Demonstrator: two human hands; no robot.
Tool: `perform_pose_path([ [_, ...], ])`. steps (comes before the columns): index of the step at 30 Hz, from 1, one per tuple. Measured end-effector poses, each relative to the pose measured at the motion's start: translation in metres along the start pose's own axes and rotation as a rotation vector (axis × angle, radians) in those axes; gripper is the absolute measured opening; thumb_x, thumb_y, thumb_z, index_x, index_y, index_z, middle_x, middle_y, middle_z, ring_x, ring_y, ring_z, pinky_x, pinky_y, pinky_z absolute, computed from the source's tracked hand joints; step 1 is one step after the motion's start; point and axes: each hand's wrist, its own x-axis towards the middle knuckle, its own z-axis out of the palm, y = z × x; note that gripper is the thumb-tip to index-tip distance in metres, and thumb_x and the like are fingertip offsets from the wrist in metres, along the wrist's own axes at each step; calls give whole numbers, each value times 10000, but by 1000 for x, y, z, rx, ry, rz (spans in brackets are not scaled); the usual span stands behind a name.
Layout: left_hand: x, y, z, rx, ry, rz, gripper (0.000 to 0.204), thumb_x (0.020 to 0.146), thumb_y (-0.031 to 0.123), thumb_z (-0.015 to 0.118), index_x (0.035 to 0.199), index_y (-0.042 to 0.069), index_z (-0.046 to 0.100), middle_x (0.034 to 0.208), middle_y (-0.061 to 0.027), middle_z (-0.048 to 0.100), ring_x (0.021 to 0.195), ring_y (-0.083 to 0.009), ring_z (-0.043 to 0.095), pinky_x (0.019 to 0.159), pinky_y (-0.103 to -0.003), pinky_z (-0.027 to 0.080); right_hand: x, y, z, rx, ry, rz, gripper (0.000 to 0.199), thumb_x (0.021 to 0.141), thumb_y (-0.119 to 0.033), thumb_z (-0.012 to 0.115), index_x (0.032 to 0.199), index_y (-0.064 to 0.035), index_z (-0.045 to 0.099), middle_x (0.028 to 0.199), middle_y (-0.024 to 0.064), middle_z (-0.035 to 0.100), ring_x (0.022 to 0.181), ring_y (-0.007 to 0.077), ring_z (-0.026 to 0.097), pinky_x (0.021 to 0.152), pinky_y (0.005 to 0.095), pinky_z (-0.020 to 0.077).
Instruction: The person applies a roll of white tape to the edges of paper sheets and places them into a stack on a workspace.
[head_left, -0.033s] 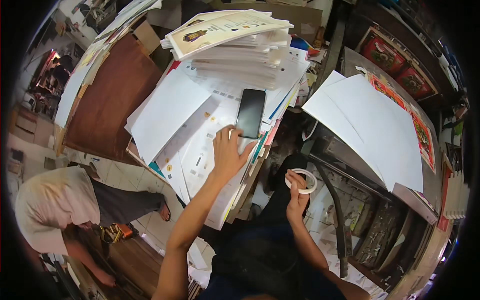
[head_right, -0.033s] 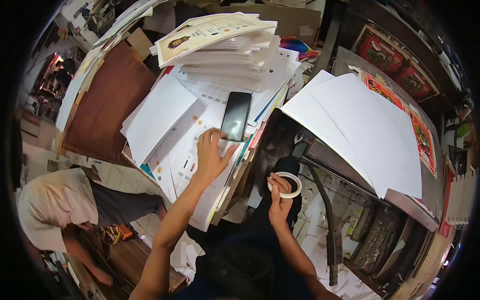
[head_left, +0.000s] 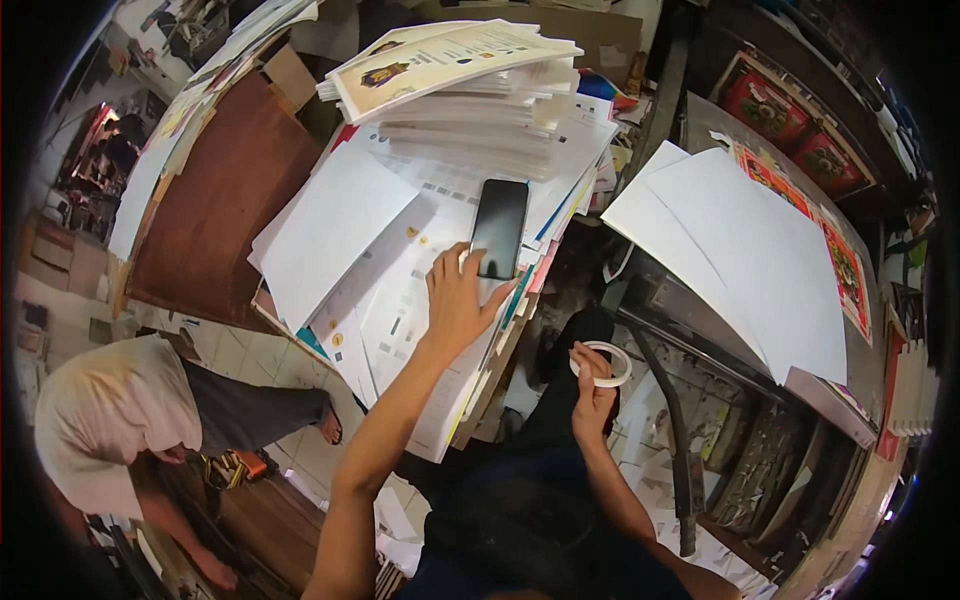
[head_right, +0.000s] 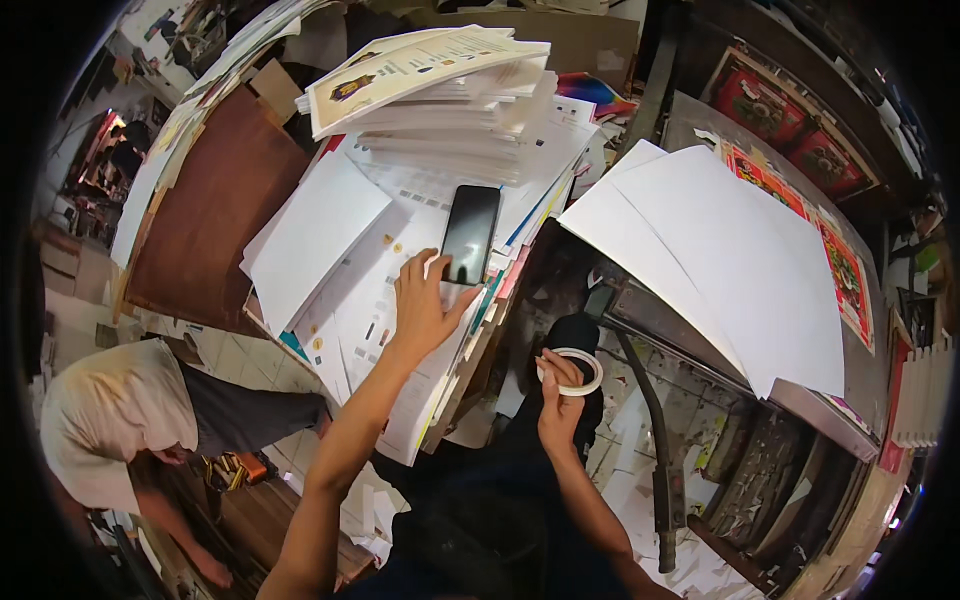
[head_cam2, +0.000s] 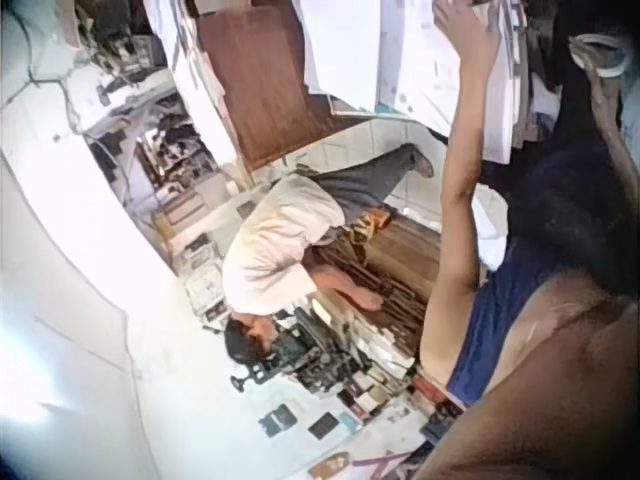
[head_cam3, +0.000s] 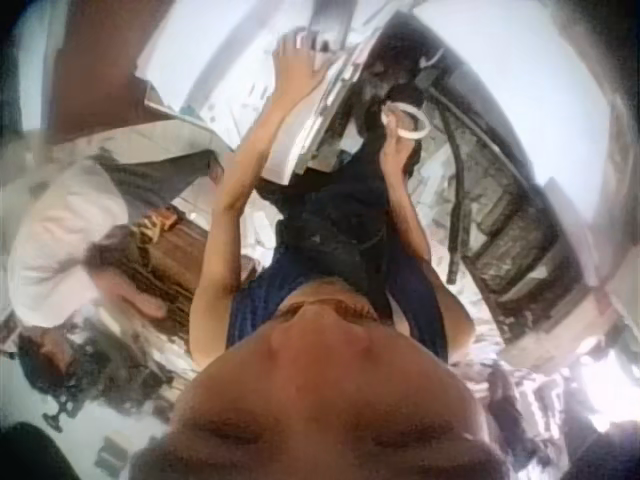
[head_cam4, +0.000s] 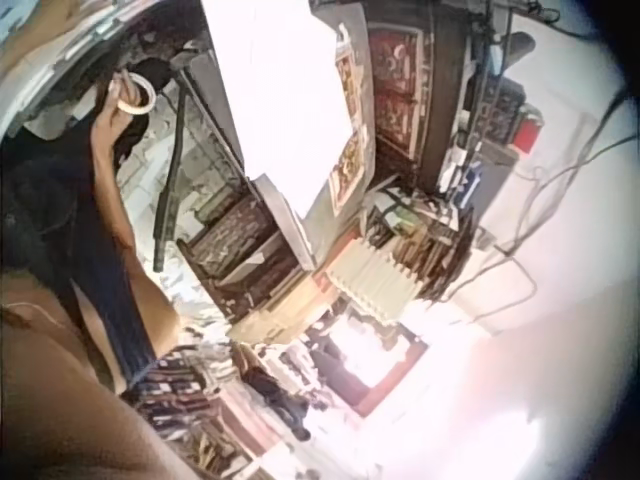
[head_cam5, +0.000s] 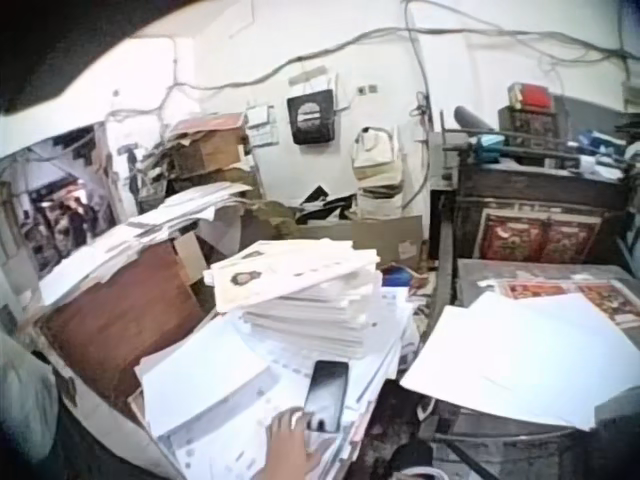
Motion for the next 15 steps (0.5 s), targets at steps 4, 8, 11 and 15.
perform_pose_path([
  [4, 10, -9, 26, 165, -111, 52, 616, 851, 501, 730, 1261, 60, 600, 1414, -213, 440, 1330, -417, 377, 1040, -577, 299, -16, 65, -13, -218, 54, 70, 288, 1005, -225, 583, 1104, -7, 742, 1213, 121, 689, 1199, 300, 546, 1055, 431, 390],
  [8, 13, -4, 28, 92, -86, -3, 666, 847, 564, 695, 1265, 52, 610, 1444, -237, 415, 1383, -458, 311, 1059, -638, 252, -29, 90, -26, -350, 52, 98, 272, 1010, -213, 592, 1121, -16, 742, 1201, 117, 697, 1193, 279, 559, 1079, 404, 380],
  [11, 14, -1, 24, 92, -155, 3, 648, 849, 562, 693, 1245, 52, 630, 1458, -236, 403, 1391, -463, 299, 1075, -642, 230, -33, 97, -30, -367, 41, 128, 271, 1008, -220, 594, 1124, -27, 744, 1207, 113, 697, 1195, 279, 560, 1091, 411, 366],
  [15, 17, -1, 22, 176, -152, 3, 685, 834, 573, 703, 1256, 40, 623, 1444, -232, 414, 1378, -459, 313, 1053, -639, 257, -31, 99, -28, -339, 38, 130, 278, 1003, -232, 597, 1125, -29, 742, 1194, 110, 699, 1195, 281, 560, 1087, 415, 375],
])
